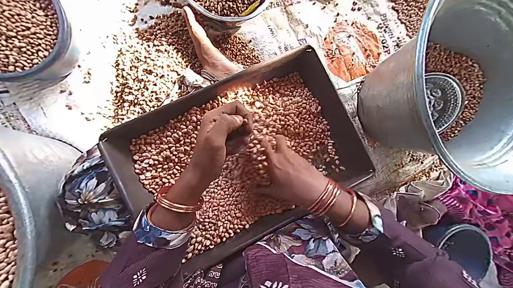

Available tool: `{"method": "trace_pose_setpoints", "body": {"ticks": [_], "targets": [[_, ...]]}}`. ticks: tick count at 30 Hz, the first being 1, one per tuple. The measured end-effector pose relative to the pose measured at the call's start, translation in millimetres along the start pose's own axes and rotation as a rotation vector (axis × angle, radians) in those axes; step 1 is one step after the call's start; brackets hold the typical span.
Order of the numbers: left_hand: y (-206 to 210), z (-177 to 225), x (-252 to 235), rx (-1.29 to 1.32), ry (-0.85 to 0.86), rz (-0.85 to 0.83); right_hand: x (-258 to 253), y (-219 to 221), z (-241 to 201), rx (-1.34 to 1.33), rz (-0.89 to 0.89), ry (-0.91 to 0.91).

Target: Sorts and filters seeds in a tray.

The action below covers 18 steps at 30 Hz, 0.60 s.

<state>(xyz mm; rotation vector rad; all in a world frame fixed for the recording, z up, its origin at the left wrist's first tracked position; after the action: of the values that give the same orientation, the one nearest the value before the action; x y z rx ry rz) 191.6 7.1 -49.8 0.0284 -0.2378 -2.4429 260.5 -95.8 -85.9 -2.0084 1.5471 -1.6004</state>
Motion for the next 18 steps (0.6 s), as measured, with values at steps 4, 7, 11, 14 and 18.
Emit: {"method": "trace_pose_setpoints", "body": {"ticks": [4,7,11,14,18], "targets": [[-1.2,-17.1,-0.5,-0.022,-0.034,-0.011,4.5,51.5,-77.2,0.028,-0.106,-0.405],[-7.4,-27.4,2.3,-0.038,-0.090,0.004,24.5,76.2,-102.4,0.055,-0.084,-0.753],[-16.0,-31.8,2.9,0.040,-0.116,0.035,39.3,65.9,-70.6,0.175,-0.123,-0.775],[-21.9,-33.5,4.8,0.058,-0.110,0.042,42.9,37.4,-31.9,0.283,-0.180,-0.569],[-17.7,-33.4,6.1,0.064,-0.111,0.011,49.3,-33.2,17.3,0.162,0.038,-0.403]]}}
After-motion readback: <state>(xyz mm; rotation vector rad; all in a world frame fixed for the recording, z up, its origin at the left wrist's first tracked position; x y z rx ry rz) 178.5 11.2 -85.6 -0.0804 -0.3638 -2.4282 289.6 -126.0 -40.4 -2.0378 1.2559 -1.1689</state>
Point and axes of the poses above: each hand's wrist, its own x-axis away from the middle knuckle, its own y-axis out of the palm, z = x × y, the point moved 10 cm from there along -x, towards the middle knuckle, and after that the axes turned 6 degrees about -x, right-handed, at the moved point
